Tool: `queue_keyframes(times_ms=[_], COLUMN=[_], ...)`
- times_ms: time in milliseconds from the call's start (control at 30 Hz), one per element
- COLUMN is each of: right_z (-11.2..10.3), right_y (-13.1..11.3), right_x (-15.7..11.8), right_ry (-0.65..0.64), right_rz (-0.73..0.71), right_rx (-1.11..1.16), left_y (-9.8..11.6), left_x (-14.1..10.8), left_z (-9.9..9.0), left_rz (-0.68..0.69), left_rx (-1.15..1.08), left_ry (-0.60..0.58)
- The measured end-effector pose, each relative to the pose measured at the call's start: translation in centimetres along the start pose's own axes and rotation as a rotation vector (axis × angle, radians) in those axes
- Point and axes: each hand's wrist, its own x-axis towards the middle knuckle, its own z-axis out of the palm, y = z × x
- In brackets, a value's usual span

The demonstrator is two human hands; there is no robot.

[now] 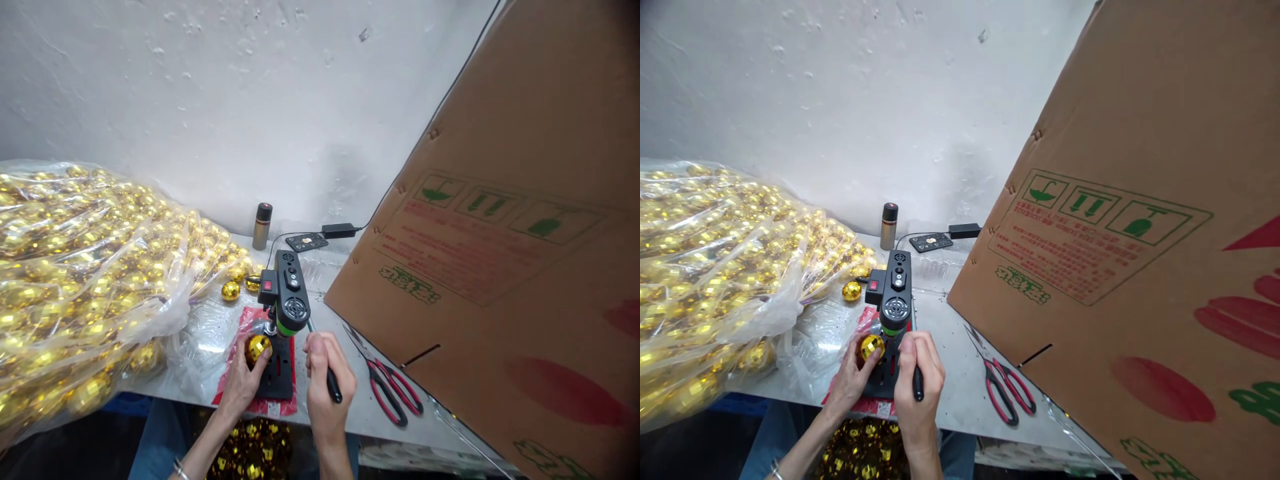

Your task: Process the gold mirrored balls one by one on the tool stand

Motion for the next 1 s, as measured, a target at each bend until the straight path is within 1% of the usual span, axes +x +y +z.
queue_keyframes(times_ms=[167, 267, 400, 567, 733, 900, 1000], right_z=[-0.1, -0.1, -0.2, -0.3, -0.4, -0.5, -0.5], right_y=[-0.3, -0.5, -0.5, -0.3, -0.4, -0.3, -0.3], right_x=[0.0, 0.0, -0.1, -0.3, -0.4, -0.6, -0.8], right_ry=[-0.004, -0.006, -0.014, -0.024, -0.028, -0.033, -0.031], right_rz=[-0.011, -0.014, -0.011, -0.022, -0.020, -0.015, -0.008], right_rx=[-0.023, -0.025, -0.033, -0.044, -0.059, -0.064, -0.055], left_y=[-1.7, -2.5, -2.9, -2.8, -2.8, -2.6, -2.3], left_x=[-0.4, -0.2, -0.1, -0.2, -0.4, -0.2, 0.0], left_z=[1.5, 1.9, 2.0, 1.8, 1.5, 1.1, 1.1], left_rz=[0.064, 0.133, 0.208, 0.314, 0.412, 0.377, 0.337], left_rx=[0.060, 0.085, 0.114, 0.125, 0.149, 0.166, 0.215], left_ry=[0.045, 0.027, -0.038, -0.063, -0.132, -0.183, -0.154])
